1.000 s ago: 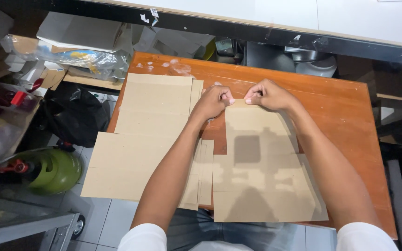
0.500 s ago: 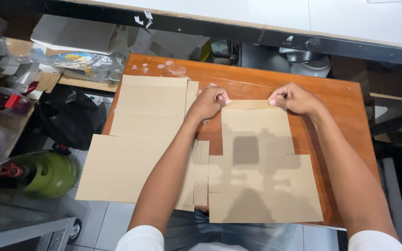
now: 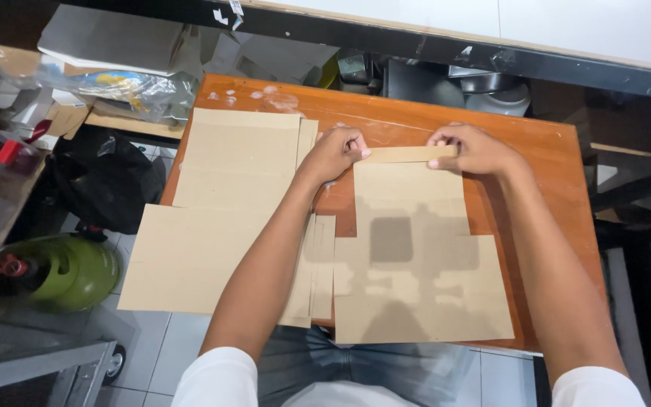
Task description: Assembling small cardboard boxes from flat pre-cut sheets by folding along scored lines.
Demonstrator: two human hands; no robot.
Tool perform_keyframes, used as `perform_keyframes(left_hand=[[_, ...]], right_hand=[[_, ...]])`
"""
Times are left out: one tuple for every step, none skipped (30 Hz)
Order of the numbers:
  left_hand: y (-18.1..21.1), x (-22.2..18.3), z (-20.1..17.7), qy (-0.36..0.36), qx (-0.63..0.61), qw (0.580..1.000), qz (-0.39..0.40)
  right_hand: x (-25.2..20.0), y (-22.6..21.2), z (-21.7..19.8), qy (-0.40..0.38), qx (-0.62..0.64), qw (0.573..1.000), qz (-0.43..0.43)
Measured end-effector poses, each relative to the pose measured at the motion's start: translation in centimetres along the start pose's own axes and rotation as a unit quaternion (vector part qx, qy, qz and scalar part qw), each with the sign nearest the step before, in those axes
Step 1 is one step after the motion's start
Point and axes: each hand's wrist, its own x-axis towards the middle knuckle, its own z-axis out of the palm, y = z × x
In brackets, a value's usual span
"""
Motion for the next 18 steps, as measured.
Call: perform_keyframes(left_hand=[[0.1, 0.0, 0.0, 0.003, -0.004, 1.0, -0.003], [0.3, 0.0, 0.0, 0.016, -0.019, 1.0, 0.001], [0.4, 0.0, 0.0, 0.026, -0.032, 0.999, 0.005], [1.5, -0.1, -0.4, 0.028, -0.034, 0.999, 0.003], [2.5, -0.4, -0.8, 0.06, 0.056, 0.996, 0.029], [3.5, -0.6, -1.2, 0.092, 0.146, 0.984, 0.054], [4.9, -1.2, -1.1, 0.094, 0.148, 0.983, 0.054], [6.3, -1.7, -0.9, 0.096, 0.226, 0.967, 0.069], [7.7, -2.5, -0.3, 0.091, 0.3, 0.946, 0.083], [8.9, -4.3, 0.9, 0.088, 0.3, 0.946, 0.082], [10.1, -6.1, 1.9, 0.043, 0.32, 0.94, 0.108], [11.4, -7.8, 2.9, -0.002, 0.34, 0.931, 0.133], [10.5, -9.0, 3.6, 0.0, 0.343, 0.93, 0.132], [9.6, -10.2, 4.3, -0.076, 0.338, 0.933, 0.095], [8.6, -11.6, 5.3, -0.155, 0.328, 0.93, 0.057], [8.8, -12.3, 4.1, -0.157, 0.328, 0.93, 0.056], [9.0, -12.9, 2.9, -0.168, 0.278, 0.944, 0.067], [9.2, -13.5, 1.7, -0.178, 0.226, 0.955, 0.077]], right_hand=[[-0.3, -1.7, 0.4, -0.005, -0.003, 1.0, -0.001], [-0.6, -3.4, 0.8, -0.007, -0.123, 0.992, 0.0], [-1.1, -5.1, 1.4, -0.008, -0.24, 0.971, 0.002], [-0.5, -4.1, 1.5, -0.01, -0.241, 0.97, 0.001], [-0.1, -3.2, 1.9, 0.017, -0.306, 0.952, -0.006], [0.4, -2.3, 2.2, 0.046, -0.369, 0.928, -0.013], [0.5, -2.2, 1.5, 0.047, -0.369, 0.928, -0.015], [0.5, -2.2, 0.8, 0.063, -0.322, 0.945, -0.02], [0.0, -1.8, 0.5, 0.074, -0.271, 0.959, -0.02], [-0.7, -2.0, 0.6, 0.073, -0.269, 0.96, -0.018], [-1.1, -2.4, 0.5, 0.086, -0.247, 0.965, -0.023], [-1.5, -2.8, 0.3, 0.099, -0.225, 0.969, -0.028], [-2.8, -3.7, 0.3, 0.1, -0.225, 0.969, -0.031], [-4.0, -4.5, 0.3, 0.1, -0.215, 0.971, -0.013], [-5.4, -5.3, 0.5, 0.097, -0.204, 0.974, 0.008], [-7.3, -7.5, 0.6, 0.096, -0.202, 0.975, 0.008], [-9.2, -9.7, 0.5, 0.095, -0.166, 0.982, -0.005], [-11.0, -11.9, 0.4, 0.094, -0.129, 0.987, -0.019]])
